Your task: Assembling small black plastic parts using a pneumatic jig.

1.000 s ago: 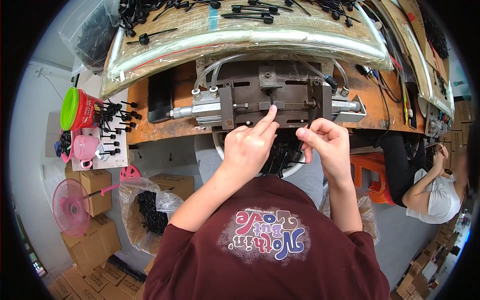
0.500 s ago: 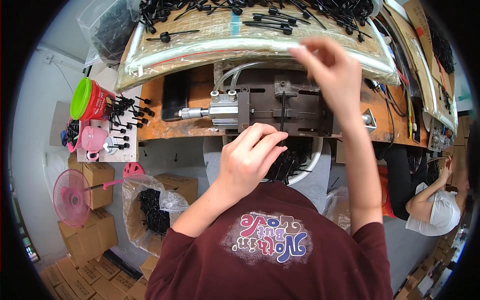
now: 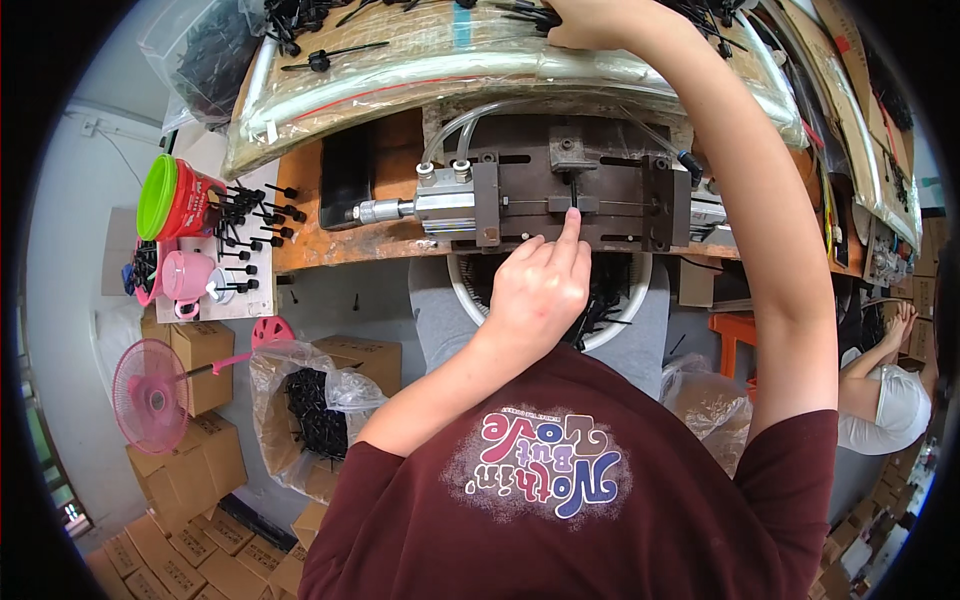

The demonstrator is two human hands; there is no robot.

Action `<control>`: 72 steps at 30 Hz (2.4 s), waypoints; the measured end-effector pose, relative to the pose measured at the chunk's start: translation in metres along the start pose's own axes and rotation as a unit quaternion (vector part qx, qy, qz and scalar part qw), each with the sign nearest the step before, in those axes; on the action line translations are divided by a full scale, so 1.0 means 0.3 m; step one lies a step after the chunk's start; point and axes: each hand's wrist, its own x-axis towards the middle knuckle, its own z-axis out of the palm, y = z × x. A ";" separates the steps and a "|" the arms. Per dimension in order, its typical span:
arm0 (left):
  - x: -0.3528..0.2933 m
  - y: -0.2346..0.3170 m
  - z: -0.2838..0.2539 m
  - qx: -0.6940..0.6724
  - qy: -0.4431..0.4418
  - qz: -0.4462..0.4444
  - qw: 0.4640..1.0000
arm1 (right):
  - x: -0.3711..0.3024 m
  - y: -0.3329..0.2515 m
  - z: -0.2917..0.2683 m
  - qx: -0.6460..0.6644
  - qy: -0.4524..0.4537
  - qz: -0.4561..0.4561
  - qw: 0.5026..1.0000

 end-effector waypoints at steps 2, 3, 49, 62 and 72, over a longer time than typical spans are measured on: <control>0.012 0.002 -0.003 0.024 -0.022 0.009 0.999 | -0.030 0.015 0.006 -0.013 -0.005 -0.018 1.000; 0.018 -0.003 -0.004 0.018 -0.028 0.008 0.999 | -0.048 0.022 0.005 -0.020 -0.007 -0.028 0.999; -0.029 -0.022 -0.010 -0.083 0.011 0.001 0.997 | -0.794 -0.129 0.251 0.272 0.365 -0.043 0.890; 0.008 -0.028 -0.018 -0.047 -0.049 -0.011 0.998 | -0.832 -0.144 0.211 0.765 0.106 0.160 0.614; 0.053 0.006 -0.116 -0.259 0.085 0.034 0.962 | -0.808 -0.193 0.236 0.859 -0.028 0.189 0.475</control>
